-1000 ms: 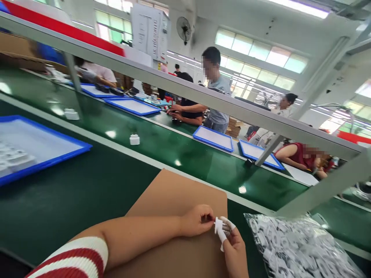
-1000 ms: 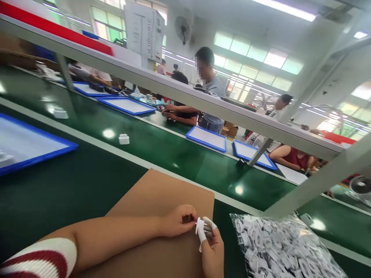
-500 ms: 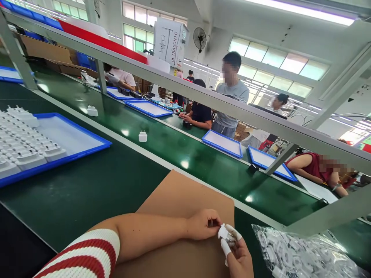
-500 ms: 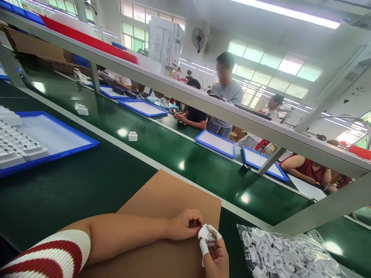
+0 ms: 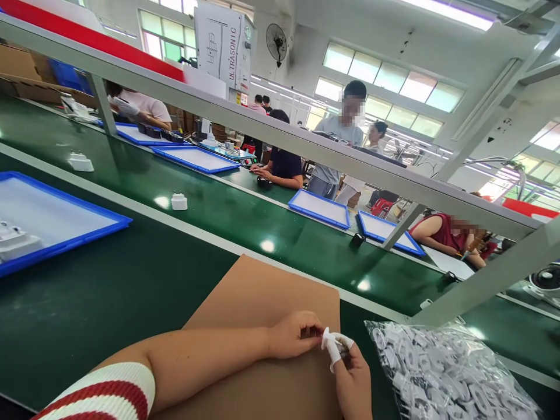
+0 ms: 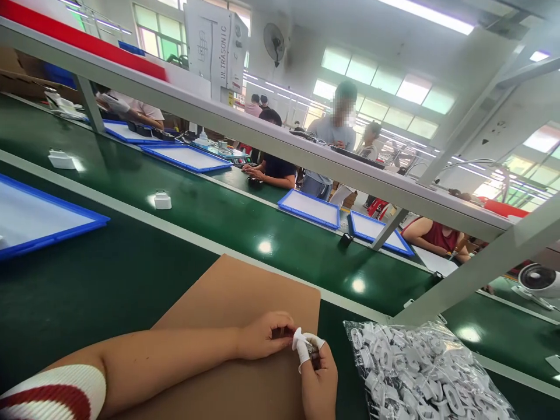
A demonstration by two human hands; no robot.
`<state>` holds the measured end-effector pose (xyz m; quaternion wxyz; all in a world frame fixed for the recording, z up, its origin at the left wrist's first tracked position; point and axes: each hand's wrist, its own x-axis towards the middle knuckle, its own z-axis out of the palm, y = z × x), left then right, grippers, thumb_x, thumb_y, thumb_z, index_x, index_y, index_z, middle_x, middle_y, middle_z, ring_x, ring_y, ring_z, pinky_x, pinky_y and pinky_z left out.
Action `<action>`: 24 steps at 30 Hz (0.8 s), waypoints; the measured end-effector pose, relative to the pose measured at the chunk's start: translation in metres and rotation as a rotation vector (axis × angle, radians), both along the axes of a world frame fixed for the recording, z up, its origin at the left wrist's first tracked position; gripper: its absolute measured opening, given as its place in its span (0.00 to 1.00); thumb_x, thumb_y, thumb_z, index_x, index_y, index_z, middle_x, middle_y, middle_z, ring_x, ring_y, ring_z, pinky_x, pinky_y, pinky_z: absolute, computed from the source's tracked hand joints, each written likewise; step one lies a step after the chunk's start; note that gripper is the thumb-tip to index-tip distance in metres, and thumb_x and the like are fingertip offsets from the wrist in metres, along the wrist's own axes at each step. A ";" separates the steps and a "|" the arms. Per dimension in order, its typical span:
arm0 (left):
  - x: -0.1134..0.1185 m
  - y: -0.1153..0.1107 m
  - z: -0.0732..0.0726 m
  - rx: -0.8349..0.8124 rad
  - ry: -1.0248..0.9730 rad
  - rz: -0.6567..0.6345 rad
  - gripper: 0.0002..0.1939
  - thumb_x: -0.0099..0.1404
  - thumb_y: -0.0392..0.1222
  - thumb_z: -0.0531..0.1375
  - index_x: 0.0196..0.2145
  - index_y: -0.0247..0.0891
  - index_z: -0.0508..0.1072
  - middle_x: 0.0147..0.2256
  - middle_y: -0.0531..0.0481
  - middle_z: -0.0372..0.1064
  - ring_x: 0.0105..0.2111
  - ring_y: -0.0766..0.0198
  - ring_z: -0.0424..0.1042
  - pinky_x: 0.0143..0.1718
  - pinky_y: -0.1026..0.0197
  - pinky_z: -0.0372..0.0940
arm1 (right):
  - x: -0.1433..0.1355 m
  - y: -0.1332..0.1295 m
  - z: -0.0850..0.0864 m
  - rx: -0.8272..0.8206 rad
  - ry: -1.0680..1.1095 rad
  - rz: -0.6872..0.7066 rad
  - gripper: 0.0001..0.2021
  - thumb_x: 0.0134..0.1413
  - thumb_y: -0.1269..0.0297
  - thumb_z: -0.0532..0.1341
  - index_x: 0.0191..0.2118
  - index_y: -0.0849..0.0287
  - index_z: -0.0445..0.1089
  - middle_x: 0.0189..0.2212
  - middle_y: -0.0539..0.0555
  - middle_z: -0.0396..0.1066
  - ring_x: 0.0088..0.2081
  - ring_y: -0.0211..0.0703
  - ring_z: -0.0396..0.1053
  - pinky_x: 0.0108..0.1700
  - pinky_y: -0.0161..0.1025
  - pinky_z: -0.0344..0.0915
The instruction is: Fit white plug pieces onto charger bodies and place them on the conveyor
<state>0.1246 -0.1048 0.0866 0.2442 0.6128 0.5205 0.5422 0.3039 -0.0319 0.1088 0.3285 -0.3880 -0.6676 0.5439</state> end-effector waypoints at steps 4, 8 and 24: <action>0.000 0.000 0.000 -0.015 -0.010 -0.007 0.09 0.65 0.44 0.63 0.37 0.36 0.78 0.34 0.47 0.71 0.31 0.65 0.68 0.33 0.64 0.64 | 0.001 0.002 -0.002 0.081 -0.010 0.032 0.24 0.45 0.41 0.70 0.38 0.58 0.79 0.31 0.55 0.76 0.30 0.45 0.70 0.29 0.36 0.67; -0.001 0.000 -0.002 -0.026 -0.012 -0.013 0.09 0.66 0.45 0.63 0.37 0.36 0.78 0.34 0.48 0.72 0.31 0.65 0.68 0.33 0.63 0.63 | 0.002 0.005 -0.008 0.139 0.000 0.047 0.19 0.48 0.45 0.69 0.38 0.56 0.79 0.34 0.55 0.76 0.33 0.47 0.73 0.33 0.38 0.69; -0.002 0.000 -0.005 -0.053 0.050 -0.005 0.05 0.64 0.40 0.60 0.35 0.37 0.74 0.33 0.50 0.71 0.31 0.64 0.67 0.34 0.62 0.62 | 0.001 0.005 -0.015 0.099 0.055 0.125 0.17 0.50 0.52 0.71 0.43 0.55 0.79 0.41 0.57 0.79 0.39 0.50 0.77 0.38 0.39 0.74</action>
